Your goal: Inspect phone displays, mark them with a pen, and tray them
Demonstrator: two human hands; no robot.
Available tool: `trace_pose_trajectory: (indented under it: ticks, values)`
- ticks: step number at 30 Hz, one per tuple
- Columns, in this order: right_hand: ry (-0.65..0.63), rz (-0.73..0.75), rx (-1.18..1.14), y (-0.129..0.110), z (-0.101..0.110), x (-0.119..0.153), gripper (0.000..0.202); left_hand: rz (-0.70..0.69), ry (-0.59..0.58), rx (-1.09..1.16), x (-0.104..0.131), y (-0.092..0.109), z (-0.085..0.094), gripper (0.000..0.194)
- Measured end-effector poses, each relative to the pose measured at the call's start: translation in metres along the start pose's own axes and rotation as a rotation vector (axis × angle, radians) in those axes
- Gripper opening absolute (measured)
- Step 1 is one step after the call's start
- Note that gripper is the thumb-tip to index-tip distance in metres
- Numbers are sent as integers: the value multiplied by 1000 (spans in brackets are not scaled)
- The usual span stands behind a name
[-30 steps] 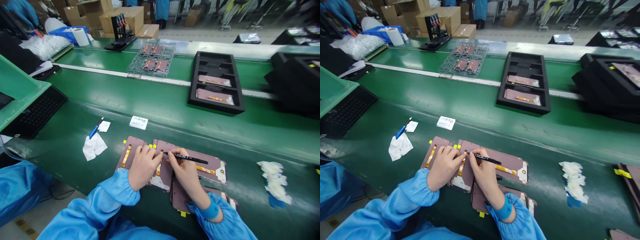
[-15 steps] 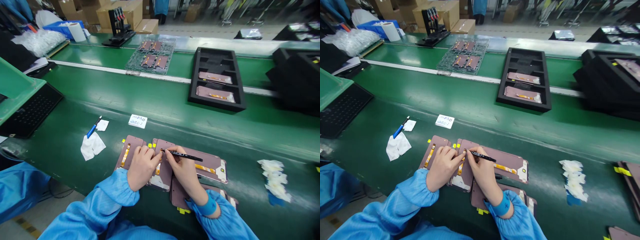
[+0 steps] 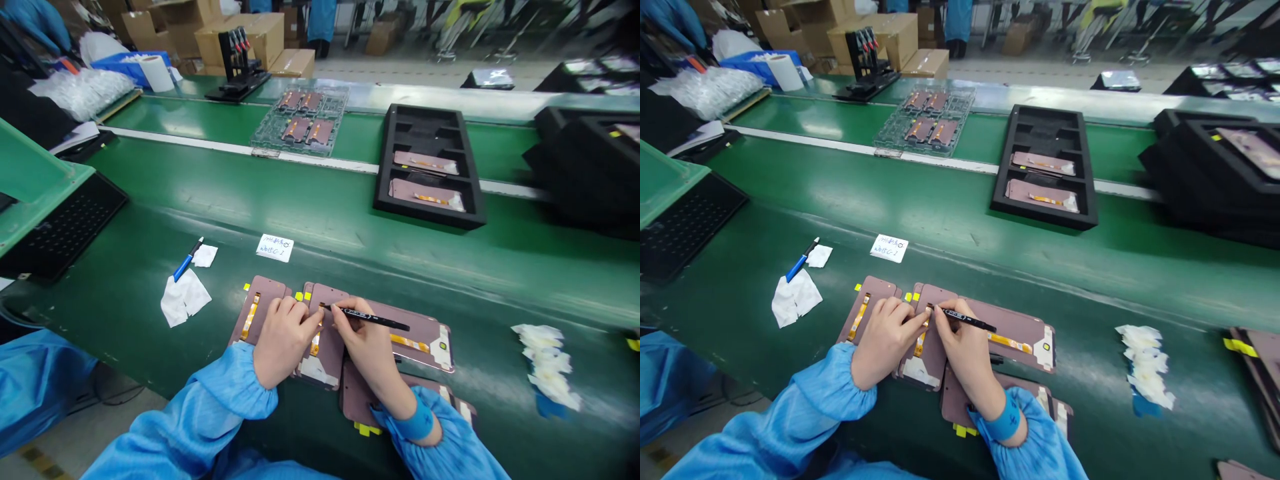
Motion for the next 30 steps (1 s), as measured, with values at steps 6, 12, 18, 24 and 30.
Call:
trace_pose_trajectory:
  ticks: [6,12,18,24,30]
  values:
    - [16,-151,-98,-2,13,23,31,227,-39,97,12,-21,15,28]
    - [-95,-251,-207,-11,-1,29,37,302,-141,-3,33,-6,2,38]
    - [-80,-317,-360,-14,-6,28,42,349,-146,102,37,3,-8,42]
    - [-10,-289,-429,-1,1,33,39,456,-73,423,39,-2,-1,39]
    - [12,-326,-519,10,17,39,37,710,-89,872,45,-22,-15,38]
Point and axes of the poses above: each hand's wrist, its own x-axis away from the middle knuckle, its own z-axis out of the back of the hand, y = z × x, the point moved 8 cm from there along -x, towards the middle knuckle, and after that the axes turned 8 degrees about -x, right-handed, at the moved point
